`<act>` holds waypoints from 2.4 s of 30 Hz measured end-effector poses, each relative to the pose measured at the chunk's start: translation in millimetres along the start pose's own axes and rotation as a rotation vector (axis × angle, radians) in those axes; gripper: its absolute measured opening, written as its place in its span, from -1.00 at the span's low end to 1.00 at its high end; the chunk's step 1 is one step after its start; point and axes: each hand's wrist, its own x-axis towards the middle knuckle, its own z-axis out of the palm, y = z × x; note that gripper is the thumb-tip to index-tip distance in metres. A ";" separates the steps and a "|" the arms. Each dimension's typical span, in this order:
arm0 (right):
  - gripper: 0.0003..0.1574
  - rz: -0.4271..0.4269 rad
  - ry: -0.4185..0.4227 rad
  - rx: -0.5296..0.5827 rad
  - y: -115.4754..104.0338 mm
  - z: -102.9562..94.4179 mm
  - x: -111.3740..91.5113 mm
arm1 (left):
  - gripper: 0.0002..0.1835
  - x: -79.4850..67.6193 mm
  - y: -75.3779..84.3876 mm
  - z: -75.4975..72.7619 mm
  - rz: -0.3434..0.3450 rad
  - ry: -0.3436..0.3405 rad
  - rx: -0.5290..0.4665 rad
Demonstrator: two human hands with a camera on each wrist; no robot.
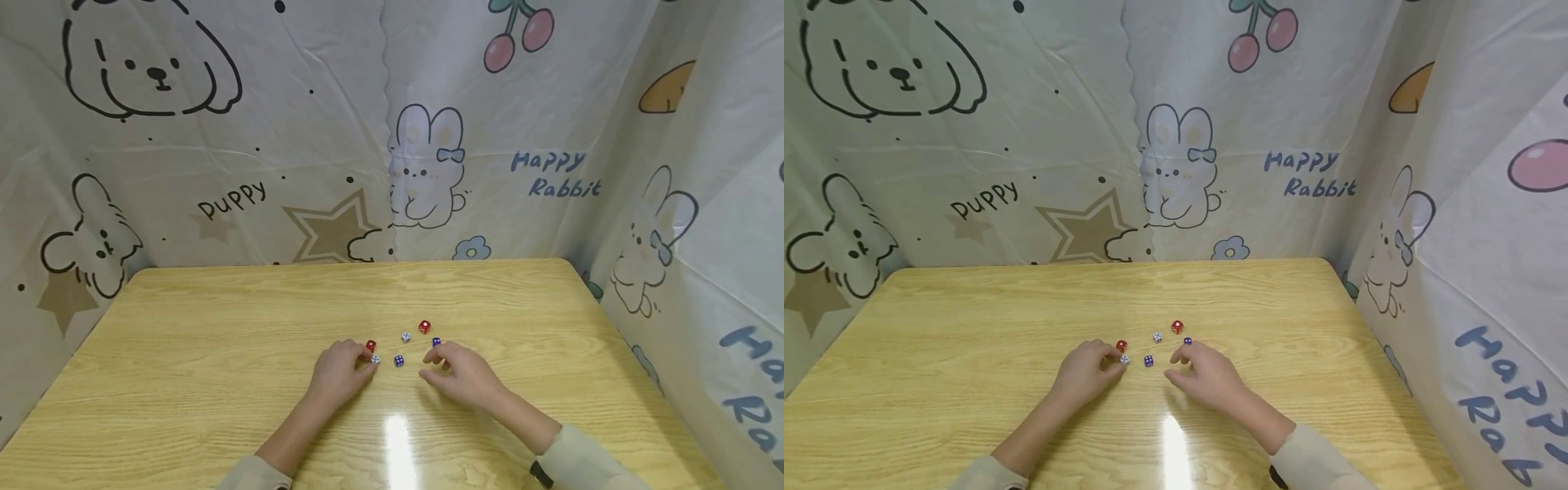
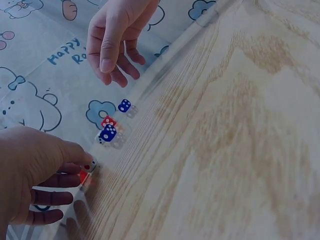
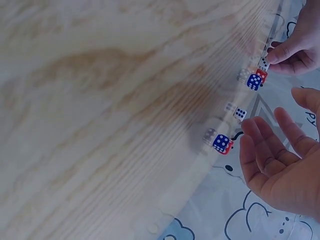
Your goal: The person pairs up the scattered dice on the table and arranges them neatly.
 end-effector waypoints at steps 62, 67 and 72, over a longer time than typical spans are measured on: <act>-0.76 -0.264 -0.108 -0.149 -34.0 32.6 -10.9 | -0.88 -52.2 8.5 -8.4 0.195 -0.093 -0.030; -0.77 -0.291 -0.102 -0.170 -36.4 37.1 -8.4 | -0.88 -52.0 9.0 -8.5 0.205 -0.094 -0.028; -0.76 -0.296 -0.092 -0.185 -39.1 40.1 -6.5 | -0.87 -51.5 8.6 -6.9 0.201 -0.109 -0.029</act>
